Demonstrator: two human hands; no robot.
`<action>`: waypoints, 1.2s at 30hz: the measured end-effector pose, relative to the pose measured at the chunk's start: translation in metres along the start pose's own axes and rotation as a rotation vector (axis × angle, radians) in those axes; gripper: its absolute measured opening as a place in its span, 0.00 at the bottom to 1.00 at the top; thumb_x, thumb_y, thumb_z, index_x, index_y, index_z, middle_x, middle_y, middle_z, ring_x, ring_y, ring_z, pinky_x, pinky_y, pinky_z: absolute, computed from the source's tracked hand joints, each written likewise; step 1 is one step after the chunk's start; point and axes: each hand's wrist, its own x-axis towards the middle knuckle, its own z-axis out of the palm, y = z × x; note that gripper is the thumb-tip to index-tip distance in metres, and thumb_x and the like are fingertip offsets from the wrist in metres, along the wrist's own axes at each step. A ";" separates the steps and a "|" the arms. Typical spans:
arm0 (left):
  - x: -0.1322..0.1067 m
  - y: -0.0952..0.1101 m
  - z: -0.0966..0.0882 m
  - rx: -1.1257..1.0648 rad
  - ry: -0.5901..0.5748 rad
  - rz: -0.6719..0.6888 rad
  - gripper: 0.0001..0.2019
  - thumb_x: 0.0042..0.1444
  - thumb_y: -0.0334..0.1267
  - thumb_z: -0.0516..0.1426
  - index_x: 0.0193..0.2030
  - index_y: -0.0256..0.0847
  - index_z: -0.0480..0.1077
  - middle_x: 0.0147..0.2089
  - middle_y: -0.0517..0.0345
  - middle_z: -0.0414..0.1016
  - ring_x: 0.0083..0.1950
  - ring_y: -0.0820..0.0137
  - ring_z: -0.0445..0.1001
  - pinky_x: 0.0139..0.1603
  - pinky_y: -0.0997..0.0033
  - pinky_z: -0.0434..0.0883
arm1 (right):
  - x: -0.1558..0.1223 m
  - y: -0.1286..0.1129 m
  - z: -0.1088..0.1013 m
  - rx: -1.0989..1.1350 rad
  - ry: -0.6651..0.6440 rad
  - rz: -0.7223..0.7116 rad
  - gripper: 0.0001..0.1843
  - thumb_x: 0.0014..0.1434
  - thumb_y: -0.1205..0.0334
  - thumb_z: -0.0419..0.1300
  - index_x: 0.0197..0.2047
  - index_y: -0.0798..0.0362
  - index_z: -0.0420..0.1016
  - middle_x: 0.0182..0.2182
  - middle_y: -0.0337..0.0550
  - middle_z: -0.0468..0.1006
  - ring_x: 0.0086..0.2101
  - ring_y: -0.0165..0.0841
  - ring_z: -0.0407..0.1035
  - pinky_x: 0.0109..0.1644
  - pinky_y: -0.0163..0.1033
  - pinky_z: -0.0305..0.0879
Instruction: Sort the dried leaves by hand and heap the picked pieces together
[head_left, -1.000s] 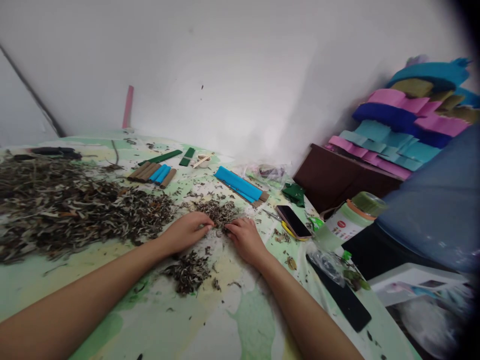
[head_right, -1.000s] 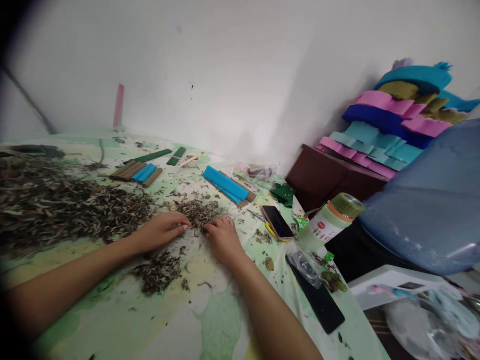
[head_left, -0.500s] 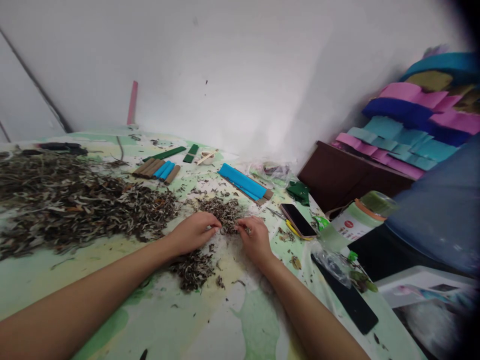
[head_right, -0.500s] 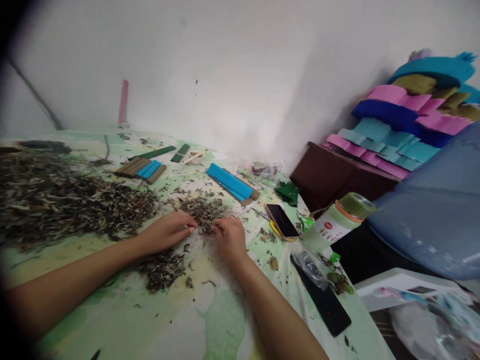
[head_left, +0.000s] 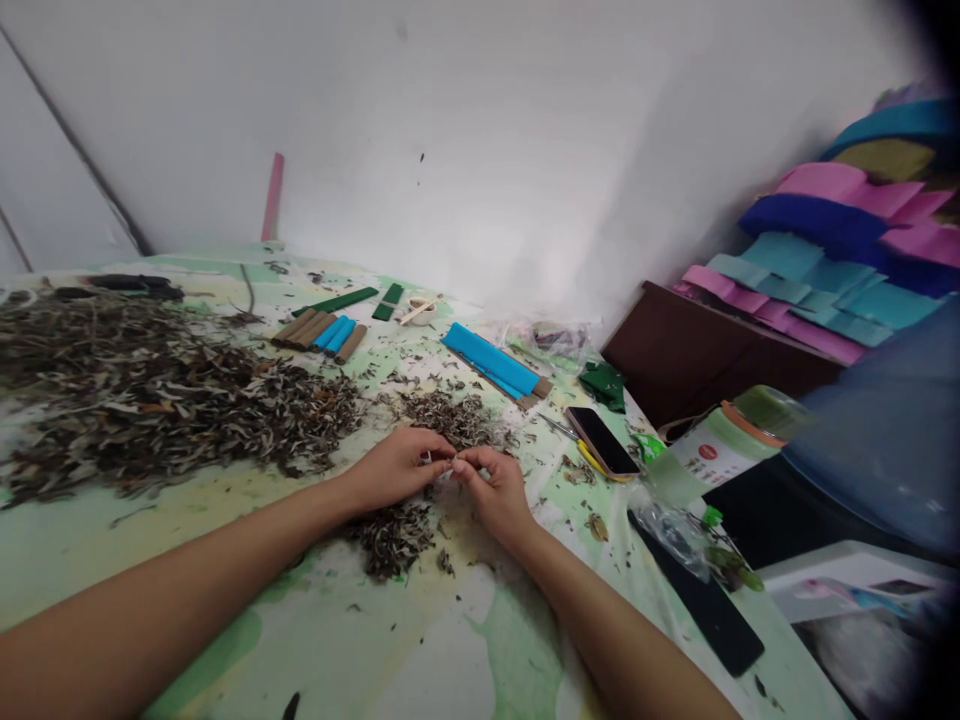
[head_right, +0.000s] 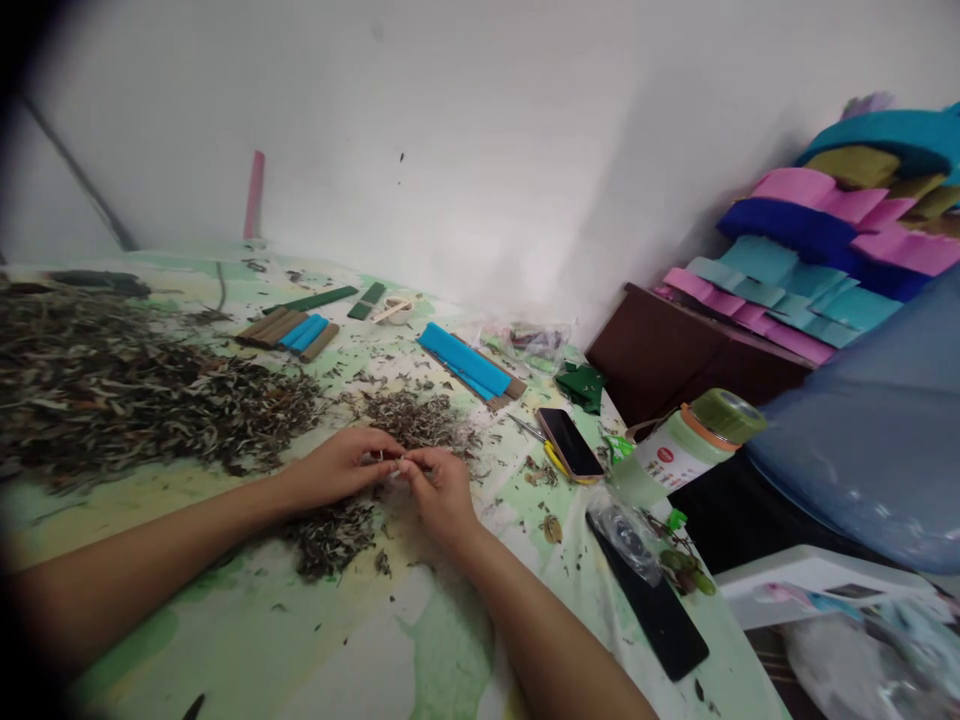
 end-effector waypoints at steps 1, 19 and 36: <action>0.000 0.000 0.000 0.005 -0.010 -0.003 0.11 0.56 0.40 0.53 0.36 0.39 0.75 0.35 0.56 0.78 0.38 0.68 0.74 0.39 0.73 0.66 | 0.000 -0.001 0.000 0.015 -0.003 0.012 0.10 0.57 0.60 0.56 0.28 0.52 0.75 0.24 0.38 0.76 0.27 0.30 0.69 0.34 0.34 0.62; 0.000 0.004 -0.005 0.039 0.050 -0.060 0.09 0.51 0.36 0.54 0.35 0.40 0.74 0.36 0.57 0.78 0.39 0.67 0.73 0.40 0.72 0.66 | 0.005 0.011 0.000 0.266 0.086 0.182 0.07 0.50 0.60 0.61 0.26 0.55 0.74 0.20 0.38 0.74 0.23 0.28 0.65 0.30 0.32 0.60; 0.001 0.007 -0.007 0.059 0.049 -0.086 0.10 0.53 0.39 0.52 0.32 0.38 0.74 0.32 0.56 0.77 0.36 0.68 0.72 0.36 0.73 0.65 | 0.005 0.015 0.004 0.526 0.105 0.291 0.09 0.42 0.63 0.66 0.31 0.52 0.77 0.27 0.39 0.80 0.28 0.30 0.71 0.36 0.35 0.67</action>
